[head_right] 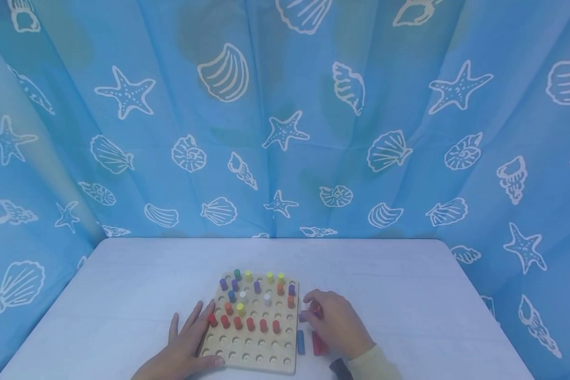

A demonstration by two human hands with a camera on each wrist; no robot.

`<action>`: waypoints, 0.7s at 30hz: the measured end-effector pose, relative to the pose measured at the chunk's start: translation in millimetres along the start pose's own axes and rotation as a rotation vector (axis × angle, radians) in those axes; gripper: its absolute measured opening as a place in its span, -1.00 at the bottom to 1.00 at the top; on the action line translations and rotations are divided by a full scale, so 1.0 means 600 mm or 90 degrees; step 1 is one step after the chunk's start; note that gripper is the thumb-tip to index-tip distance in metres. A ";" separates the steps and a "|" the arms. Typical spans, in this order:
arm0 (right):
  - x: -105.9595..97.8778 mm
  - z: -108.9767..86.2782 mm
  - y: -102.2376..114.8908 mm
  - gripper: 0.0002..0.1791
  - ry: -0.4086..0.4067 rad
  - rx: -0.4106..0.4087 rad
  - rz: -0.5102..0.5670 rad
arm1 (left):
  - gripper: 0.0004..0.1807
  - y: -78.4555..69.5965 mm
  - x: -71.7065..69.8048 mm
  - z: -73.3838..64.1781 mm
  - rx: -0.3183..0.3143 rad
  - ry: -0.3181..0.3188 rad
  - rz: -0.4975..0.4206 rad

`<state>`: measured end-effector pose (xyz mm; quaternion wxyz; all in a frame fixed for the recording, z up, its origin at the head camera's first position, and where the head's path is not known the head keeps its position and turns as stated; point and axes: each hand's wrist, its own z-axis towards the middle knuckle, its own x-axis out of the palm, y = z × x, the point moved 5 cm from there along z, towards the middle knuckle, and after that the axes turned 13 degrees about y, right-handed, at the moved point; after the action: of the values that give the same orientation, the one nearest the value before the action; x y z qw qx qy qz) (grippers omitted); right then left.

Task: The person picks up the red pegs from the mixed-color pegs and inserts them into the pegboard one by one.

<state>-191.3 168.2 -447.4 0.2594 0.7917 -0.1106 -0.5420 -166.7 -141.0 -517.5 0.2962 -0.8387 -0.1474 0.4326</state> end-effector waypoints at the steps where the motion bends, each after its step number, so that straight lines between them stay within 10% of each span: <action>1: 0.000 0.000 -0.001 -0.68 0.003 -0.002 0.001 | 0.42 0.000 0.000 0.000 -0.001 0.001 -0.001; 21: 0.007 0.009 -0.019 -0.66 0.072 0.004 -0.022 | 0.42 0.006 0.003 0.007 0.008 0.007 0.001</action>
<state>-196.0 174.3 -458.3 0.2531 0.8238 -0.0837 -0.5003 -169.0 -141.4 -522.4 0.3019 -0.8393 -0.1428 0.4291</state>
